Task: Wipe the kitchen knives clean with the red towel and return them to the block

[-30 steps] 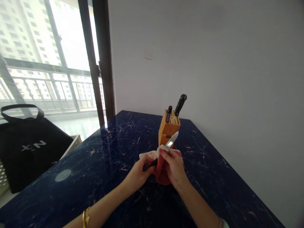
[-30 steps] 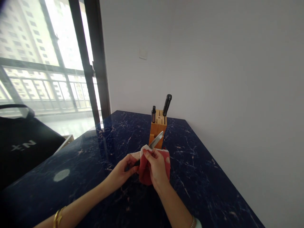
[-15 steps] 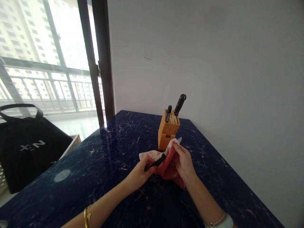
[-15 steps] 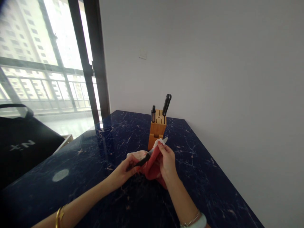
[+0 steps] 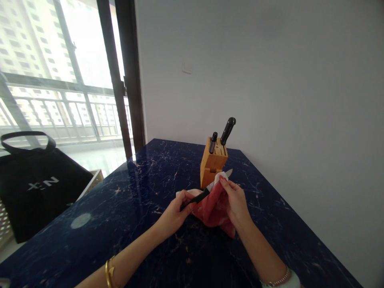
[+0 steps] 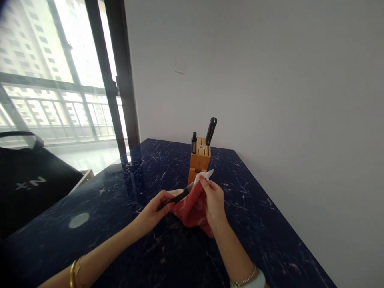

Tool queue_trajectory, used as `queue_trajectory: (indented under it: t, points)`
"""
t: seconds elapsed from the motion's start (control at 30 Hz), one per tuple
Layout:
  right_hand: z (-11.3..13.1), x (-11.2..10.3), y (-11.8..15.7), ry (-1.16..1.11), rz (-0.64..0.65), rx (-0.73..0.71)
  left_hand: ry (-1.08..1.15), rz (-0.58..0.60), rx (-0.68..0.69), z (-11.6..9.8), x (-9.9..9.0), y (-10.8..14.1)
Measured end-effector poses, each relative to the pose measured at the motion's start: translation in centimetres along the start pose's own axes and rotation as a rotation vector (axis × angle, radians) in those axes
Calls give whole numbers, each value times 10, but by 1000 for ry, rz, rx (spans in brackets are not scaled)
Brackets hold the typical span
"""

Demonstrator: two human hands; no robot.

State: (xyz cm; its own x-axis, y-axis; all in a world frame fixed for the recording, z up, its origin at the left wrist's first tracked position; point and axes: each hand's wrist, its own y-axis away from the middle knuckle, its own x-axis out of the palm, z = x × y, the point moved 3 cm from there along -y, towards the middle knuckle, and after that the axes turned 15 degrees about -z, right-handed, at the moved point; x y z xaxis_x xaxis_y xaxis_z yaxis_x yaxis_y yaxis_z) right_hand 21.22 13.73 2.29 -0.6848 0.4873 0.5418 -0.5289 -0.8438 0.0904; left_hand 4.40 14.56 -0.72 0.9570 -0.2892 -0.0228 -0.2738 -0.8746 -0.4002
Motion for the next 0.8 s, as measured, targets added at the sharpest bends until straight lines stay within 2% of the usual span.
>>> queue_trajectory:
  t: [0.23,0.47,0.57,0.8]
  points:
    - [-17,7,10,-44,72,161,-95,-16,5,9,0,1]
    - [16,-16,-23,-116,-122,-2,-120,25,30,-2,4,2]
    - [19,-20,-29,-105,-133,-39,-114,34,27,-3,4,2]
    - [10,-13,-20,-93,-86,52,-97,-8,17,-1,1,2]
